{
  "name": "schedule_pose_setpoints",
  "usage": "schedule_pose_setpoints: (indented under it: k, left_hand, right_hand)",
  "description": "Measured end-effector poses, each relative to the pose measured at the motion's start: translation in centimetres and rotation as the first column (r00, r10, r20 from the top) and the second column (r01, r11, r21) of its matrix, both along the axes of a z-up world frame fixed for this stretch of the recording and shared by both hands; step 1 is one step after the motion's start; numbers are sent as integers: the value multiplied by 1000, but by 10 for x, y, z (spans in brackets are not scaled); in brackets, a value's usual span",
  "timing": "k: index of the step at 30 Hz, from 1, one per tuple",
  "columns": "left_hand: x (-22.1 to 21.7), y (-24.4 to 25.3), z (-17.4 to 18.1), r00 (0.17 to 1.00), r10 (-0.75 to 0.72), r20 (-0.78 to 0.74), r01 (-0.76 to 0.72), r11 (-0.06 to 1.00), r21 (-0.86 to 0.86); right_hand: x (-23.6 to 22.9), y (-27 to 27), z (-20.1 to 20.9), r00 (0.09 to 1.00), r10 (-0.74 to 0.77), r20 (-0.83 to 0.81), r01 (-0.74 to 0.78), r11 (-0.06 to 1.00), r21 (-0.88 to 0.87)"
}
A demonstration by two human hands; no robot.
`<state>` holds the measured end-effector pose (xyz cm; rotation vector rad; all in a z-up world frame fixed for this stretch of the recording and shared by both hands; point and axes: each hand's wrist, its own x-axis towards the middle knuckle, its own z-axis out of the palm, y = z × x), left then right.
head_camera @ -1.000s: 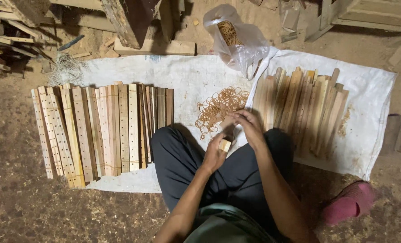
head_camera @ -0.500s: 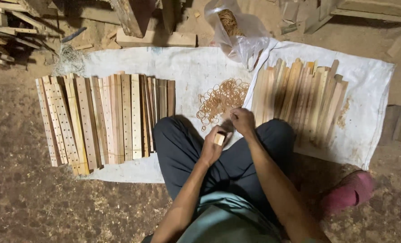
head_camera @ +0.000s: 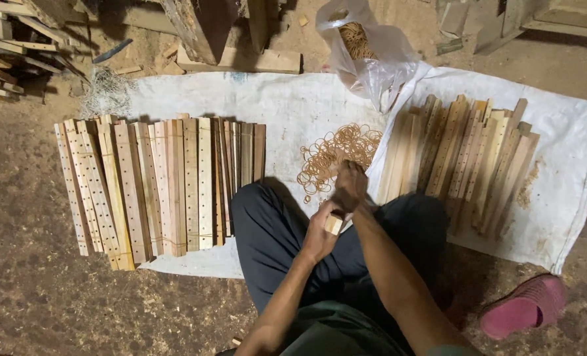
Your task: Wrapping rubber bands around individual wooden slats
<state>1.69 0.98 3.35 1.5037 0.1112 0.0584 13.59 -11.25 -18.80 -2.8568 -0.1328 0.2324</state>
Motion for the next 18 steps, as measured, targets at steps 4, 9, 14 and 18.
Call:
schedule_pose_setpoints:
  k: [4, 9, 14, 18]
  left_hand:
    - [3, -1, -2, 999, -39, 7, 38, 999, 9]
    - [3, -2, -1, 997, -65, 32, 64, 998, 28]
    - [-5, -2, -15, 997, -66, 44, 63, 997, 49]
    - [-6, -1, -9, 998, -62, 31, 62, 998, 7]
  right_hand:
    - [-4, 5, -7, 992, -42, 116, 45, 999, -23]
    - [-6, -1, 32, 956, -237, -170, 285, 883, 373]
    - [4, -25, 4, 950, -201, -240, 263, 927, 268]
    - [3, -19, 9, 962, -83, -261, 115, 987, 110]
